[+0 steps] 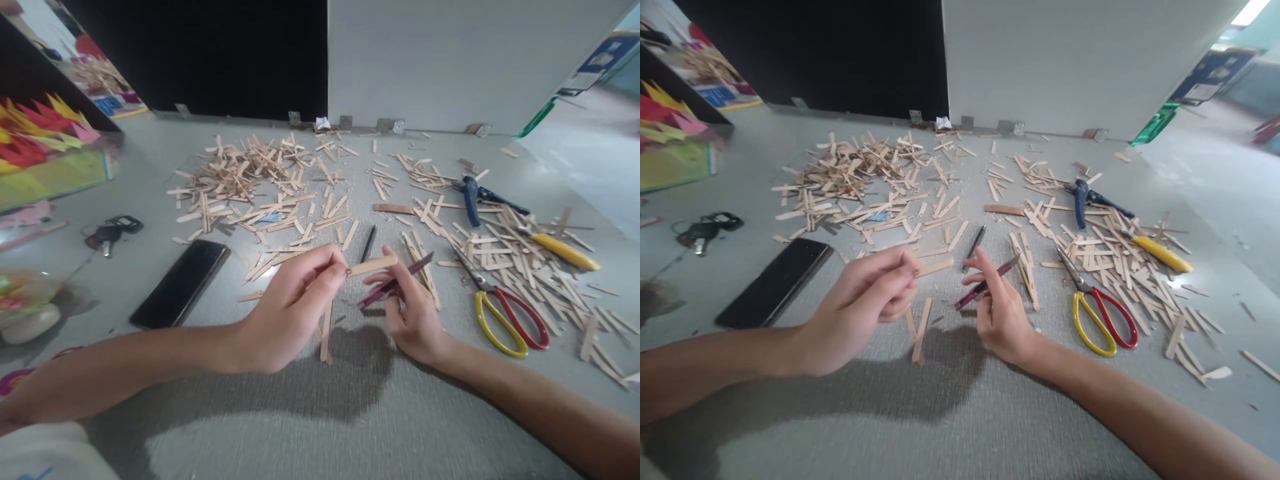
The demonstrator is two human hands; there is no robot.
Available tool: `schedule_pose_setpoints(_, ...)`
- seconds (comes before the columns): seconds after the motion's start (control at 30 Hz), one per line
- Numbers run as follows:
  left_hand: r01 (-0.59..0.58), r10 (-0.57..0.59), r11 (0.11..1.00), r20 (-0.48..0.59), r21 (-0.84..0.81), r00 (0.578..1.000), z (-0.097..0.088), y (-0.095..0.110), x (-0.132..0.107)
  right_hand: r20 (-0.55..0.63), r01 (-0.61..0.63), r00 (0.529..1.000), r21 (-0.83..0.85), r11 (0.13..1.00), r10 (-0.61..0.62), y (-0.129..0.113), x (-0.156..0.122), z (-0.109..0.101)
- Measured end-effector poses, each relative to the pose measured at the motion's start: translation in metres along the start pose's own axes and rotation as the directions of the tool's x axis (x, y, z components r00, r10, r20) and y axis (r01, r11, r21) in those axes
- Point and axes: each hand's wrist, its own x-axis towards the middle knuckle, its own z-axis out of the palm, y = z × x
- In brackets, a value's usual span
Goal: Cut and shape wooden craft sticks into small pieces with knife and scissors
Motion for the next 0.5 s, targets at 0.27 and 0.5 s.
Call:
schedule_pose_setpoints(0.27,-0.056,0.056,0.998,0.017,-0.022,0.998,0.001,-0.010,-0.002,-0.162,-0.166,0.965,0.222,0.961,0.204,-0.034,0.012,-0.017)
schedule_pose_setpoints(0.5,-0.139,0.139,0.986,0.008,0.093,0.990,0.003,-0.007,-0.006,-0.074,-0.186,0.979,0.072,0.980,0.191,-0.074,0.014,-0.045)
